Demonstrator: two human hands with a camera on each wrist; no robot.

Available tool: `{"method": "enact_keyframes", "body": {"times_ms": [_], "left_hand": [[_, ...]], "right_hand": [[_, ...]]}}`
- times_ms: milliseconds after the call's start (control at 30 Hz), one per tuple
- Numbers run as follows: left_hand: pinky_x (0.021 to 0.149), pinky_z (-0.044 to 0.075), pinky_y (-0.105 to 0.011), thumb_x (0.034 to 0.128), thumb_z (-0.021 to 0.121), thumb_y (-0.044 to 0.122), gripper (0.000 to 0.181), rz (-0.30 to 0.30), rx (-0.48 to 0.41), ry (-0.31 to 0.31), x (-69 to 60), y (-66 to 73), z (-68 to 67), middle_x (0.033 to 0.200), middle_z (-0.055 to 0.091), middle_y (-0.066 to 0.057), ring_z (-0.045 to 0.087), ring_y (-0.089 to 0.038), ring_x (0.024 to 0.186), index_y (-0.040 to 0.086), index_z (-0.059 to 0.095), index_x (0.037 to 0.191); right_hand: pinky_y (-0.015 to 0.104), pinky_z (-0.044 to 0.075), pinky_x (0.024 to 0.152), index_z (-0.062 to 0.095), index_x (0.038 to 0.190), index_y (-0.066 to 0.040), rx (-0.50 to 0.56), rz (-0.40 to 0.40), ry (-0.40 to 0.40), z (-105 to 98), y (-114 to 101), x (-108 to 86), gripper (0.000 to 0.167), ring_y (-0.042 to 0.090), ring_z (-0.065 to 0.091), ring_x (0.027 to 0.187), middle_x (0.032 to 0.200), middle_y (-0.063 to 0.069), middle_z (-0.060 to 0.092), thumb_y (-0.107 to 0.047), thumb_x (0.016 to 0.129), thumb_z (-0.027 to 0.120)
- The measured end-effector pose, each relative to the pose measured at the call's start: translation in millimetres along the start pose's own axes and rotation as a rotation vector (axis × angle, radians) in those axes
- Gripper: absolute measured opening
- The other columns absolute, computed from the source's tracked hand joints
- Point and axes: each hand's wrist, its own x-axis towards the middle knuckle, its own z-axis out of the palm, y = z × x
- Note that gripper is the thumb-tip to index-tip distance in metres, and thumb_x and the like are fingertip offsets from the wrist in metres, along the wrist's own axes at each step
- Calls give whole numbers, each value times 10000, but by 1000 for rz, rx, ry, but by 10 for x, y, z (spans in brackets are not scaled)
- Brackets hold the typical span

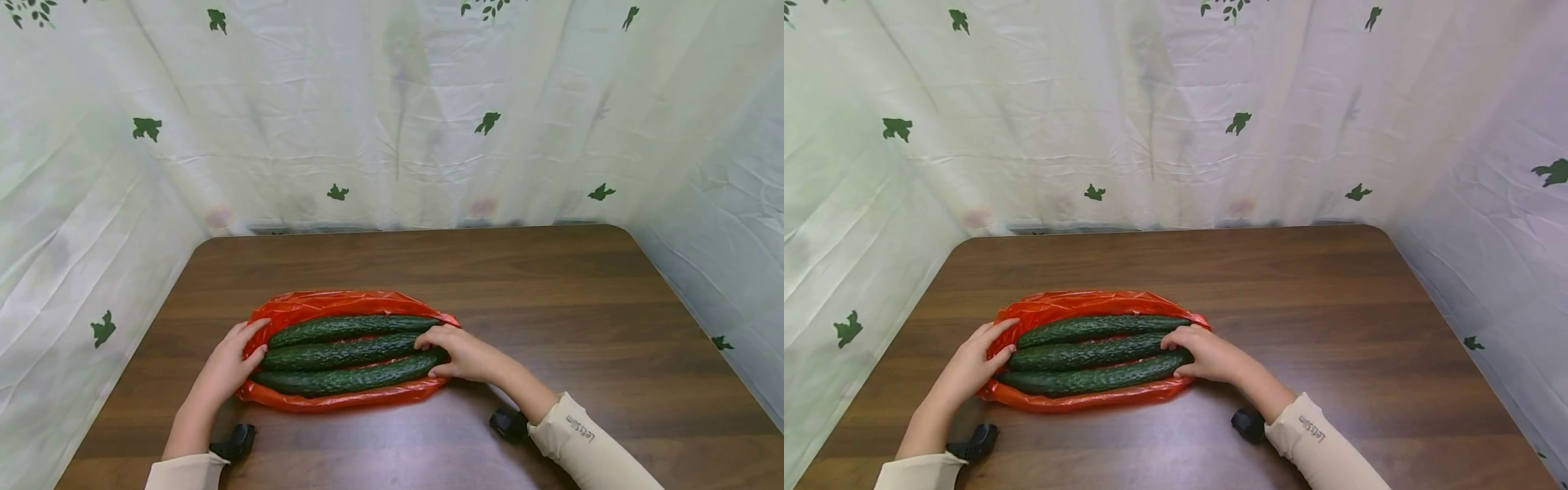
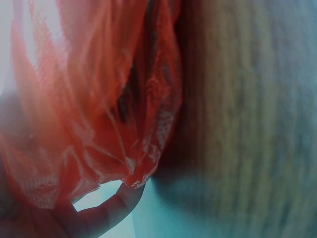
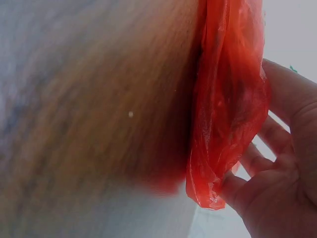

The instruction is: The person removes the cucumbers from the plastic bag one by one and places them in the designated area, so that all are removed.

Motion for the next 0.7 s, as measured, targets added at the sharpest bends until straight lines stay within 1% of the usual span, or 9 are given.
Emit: {"method": "enact_keyframes", "body": {"times_ms": [133,200,267,367,533,600,667,700], "left_hand": [[897,320,-612,849,585,84,476,3,-2,3,-1,-10,4,1229,416,-241,409,-433,1111,29,431,1297],[896,321,-611,850,588,87,480,2,-7,0,-3,-11,5,1234,414,-239,406,-432,1116,30,428,1299],[897,324,-607,851,591,90,483,2,-11,-2,-4,-13,7,1239,411,-235,407,-428,1117,31,427,1302],[895,332,-601,850,594,90,485,4,-15,-2,-6,-15,11,1238,411,-233,415,-422,1108,29,427,1302],[889,341,-598,847,598,86,481,13,-16,8,-7,-17,13,1225,419,-233,430,-417,1089,26,433,1295],[886,341,-600,845,601,83,480,19,-14,14,-5,-20,11,1218,424,-233,435,-417,1083,26,436,1291],[884,340,-603,844,602,82,475,28,-12,21,-3,-23,7,1209,429,-239,438,-421,1077,22,439,1286],[885,338,-604,843,603,81,474,32,-10,24,-2,-25,6,1207,431,-240,439,-422,1076,22,440,1285]], "right_hand": [[334,394,907,603,1131,-93,-5,-18,-7,8,1,-4,386,164,483,1031,1090,-4,567,-159,767,712],[333,400,898,616,1125,-108,19,-8,-15,9,-3,-11,367,158,475,1026,1087,-17,559,-165,775,706],[327,407,890,621,1109,-123,73,11,-19,5,-9,-19,342,143,471,1023,1081,-31,544,-162,779,702],[318,409,889,614,1087,-150,186,37,-19,-2,-9,-29,312,123,465,1024,1081,-52,522,-153,785,695],[285,417,870,593,1077,-167,355,57,-1,-15,6,-28,297,92,479,1005,1084,-56,549,-160,796,689],[258,458,761,595,1071,-153,426,76,11,-22,4,-27,298,75,517,818,1075,-34,564,-155,790,696],[232,461,622,605,1060,-129,507,104,32,-32,-11,-28,301,64,469,613,1037,-7,582,-130,777,707],[227,448,579,611,1053,-116,545,118,46,-40,-24,-28,303,60,440,569,1007,5,589,-110,767,713]]}}
